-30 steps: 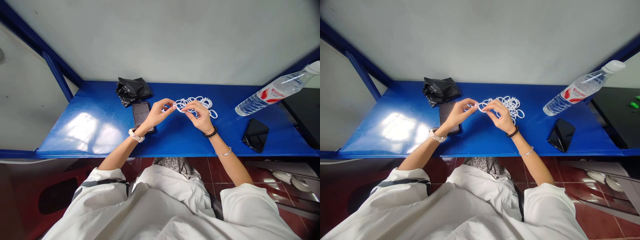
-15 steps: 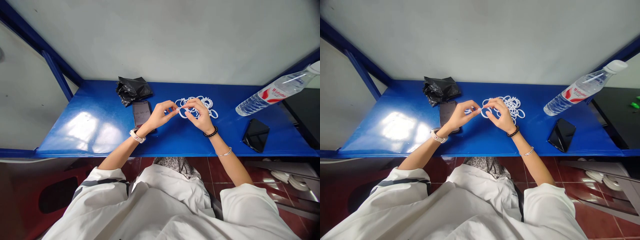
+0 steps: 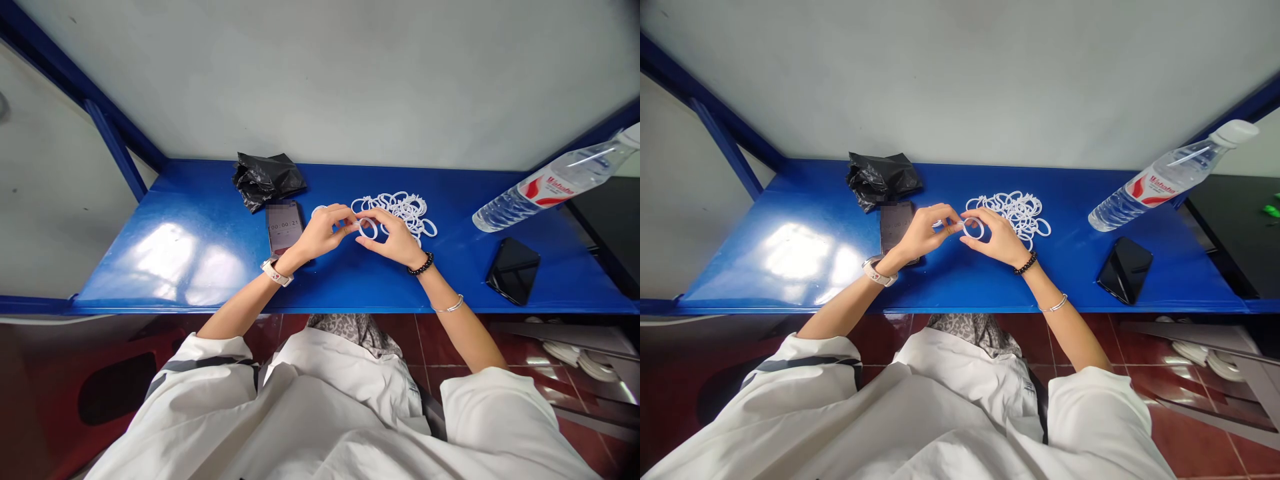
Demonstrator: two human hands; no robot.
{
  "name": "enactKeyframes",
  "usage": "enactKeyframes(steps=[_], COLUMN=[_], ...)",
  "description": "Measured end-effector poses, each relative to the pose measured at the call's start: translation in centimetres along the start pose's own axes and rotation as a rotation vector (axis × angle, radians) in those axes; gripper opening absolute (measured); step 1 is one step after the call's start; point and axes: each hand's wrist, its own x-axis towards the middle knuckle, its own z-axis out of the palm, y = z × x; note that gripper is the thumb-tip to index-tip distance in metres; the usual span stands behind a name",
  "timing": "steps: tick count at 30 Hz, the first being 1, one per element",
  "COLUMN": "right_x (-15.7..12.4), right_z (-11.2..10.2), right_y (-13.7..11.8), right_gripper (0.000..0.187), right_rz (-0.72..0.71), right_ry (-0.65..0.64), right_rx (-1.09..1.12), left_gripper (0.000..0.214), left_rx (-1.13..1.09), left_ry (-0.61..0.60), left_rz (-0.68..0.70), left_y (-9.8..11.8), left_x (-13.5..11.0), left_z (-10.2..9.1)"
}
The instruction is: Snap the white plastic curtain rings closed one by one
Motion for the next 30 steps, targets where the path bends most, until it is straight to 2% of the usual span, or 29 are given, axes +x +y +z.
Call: enactKeyframes(steps=[7, 12, 17, 22, 26, 30], right_x=[0.03, 0.07, -0.05, -0.12, -0.08, -0.1], right_z=[-0.18, -0.13, 0.09, 0.08, 0.06, 0.08], right_y=[0.02, 0.06, 0.5, 0.56, 0.42, 0.4], right_gripper=[0.042, 0.042, 0.041, 0.039, 0.038, 0.037], right_rz=[0.022, -0.016, -0.097, -0.102, -0.143, -0.125], right_ry=[0.027, 0.073, 0.132, 0.125, 0.148, 0.142], right_rx=[-0.017, -0.067, -0.115, -0.157, -0.163, -0.172], left_gripper=[0.031, 0.02, 0.021, 0.022, 0.022, 0.022], left_rx=[0.059, 0.22, 0.356, 0.405, 0.414, 0.411], left_ry=[0.003, 0.021, 0.019, 0.028, 0.028, 0.011], left_rz=[0.007, 0.033, 0.087, 0.144, 0.148, 0.121], left_y=[-0.18, -0.51, -0.58, -0.63, -0.47, -0.19], left_x=[0.04, -0.25, -0.43, -0.49, -0.56, -0.56], left_z=[-0.14, 0.1, 0.34, 0.36, 0.31, 0.25])
